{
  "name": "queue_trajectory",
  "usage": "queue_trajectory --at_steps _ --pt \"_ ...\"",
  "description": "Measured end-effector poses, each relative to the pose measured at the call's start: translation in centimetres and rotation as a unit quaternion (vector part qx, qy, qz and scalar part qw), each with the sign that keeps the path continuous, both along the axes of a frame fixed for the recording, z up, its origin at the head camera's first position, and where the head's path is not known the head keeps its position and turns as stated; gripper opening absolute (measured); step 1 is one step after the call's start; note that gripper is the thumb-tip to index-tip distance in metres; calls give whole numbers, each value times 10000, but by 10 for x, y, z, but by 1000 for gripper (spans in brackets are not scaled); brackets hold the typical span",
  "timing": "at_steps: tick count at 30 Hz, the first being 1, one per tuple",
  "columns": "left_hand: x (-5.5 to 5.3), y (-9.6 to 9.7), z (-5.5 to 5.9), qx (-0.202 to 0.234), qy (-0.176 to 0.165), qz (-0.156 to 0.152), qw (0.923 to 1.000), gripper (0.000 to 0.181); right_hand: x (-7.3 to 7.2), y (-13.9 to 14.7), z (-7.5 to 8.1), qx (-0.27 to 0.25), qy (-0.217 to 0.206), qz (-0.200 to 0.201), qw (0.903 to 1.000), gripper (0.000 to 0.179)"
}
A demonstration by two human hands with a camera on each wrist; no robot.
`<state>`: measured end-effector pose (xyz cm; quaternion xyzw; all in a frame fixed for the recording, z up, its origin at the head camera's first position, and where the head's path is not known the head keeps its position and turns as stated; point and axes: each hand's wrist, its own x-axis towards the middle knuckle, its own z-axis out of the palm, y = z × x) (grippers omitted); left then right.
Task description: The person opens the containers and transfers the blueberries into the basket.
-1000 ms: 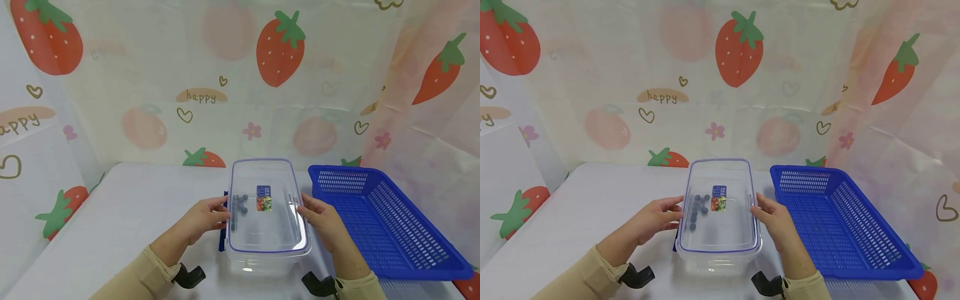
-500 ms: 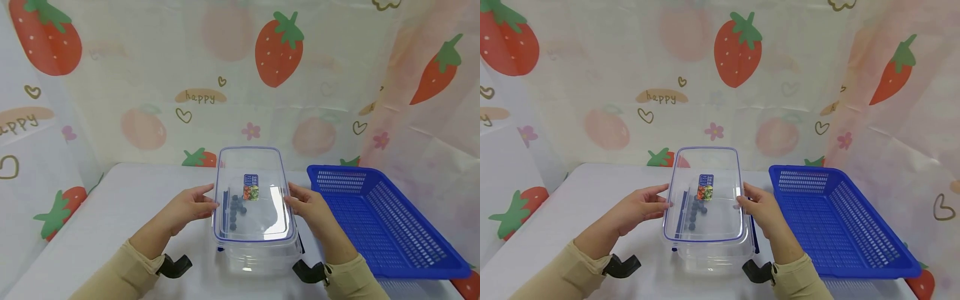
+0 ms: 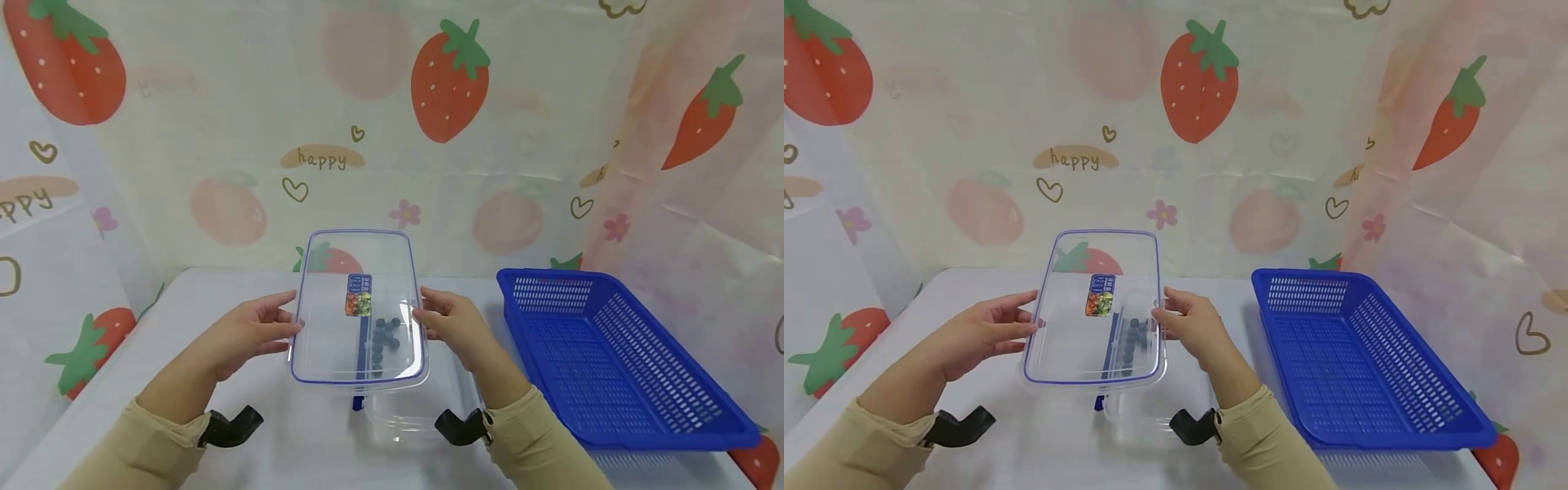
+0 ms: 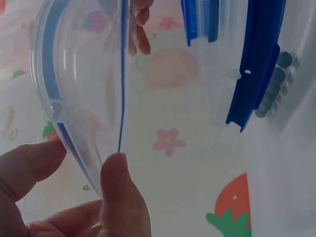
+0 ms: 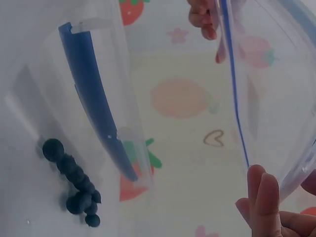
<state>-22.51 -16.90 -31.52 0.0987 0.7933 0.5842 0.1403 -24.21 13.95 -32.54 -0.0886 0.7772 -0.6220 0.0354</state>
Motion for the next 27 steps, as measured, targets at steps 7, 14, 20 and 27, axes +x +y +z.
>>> queue_trajectory --at_steps 7,14,20,27 --pt "6 -30 -4 -122 -244 126 9995 81 -6 -30 -5 261 -141 274 9992 53" --pt "9 -59 -13 -296 -277 266 9988 80 -10 -55 -11 292 -257 510 9979 56" --pt "12 -86 -19 -251 -296 273 9989 76 -14 -78 -15 165 -564 620 9963 58" --pt "11 -119 -26 -238 -210 337 9989 71 -14 -105 -15 148 -633 694 9955 58"
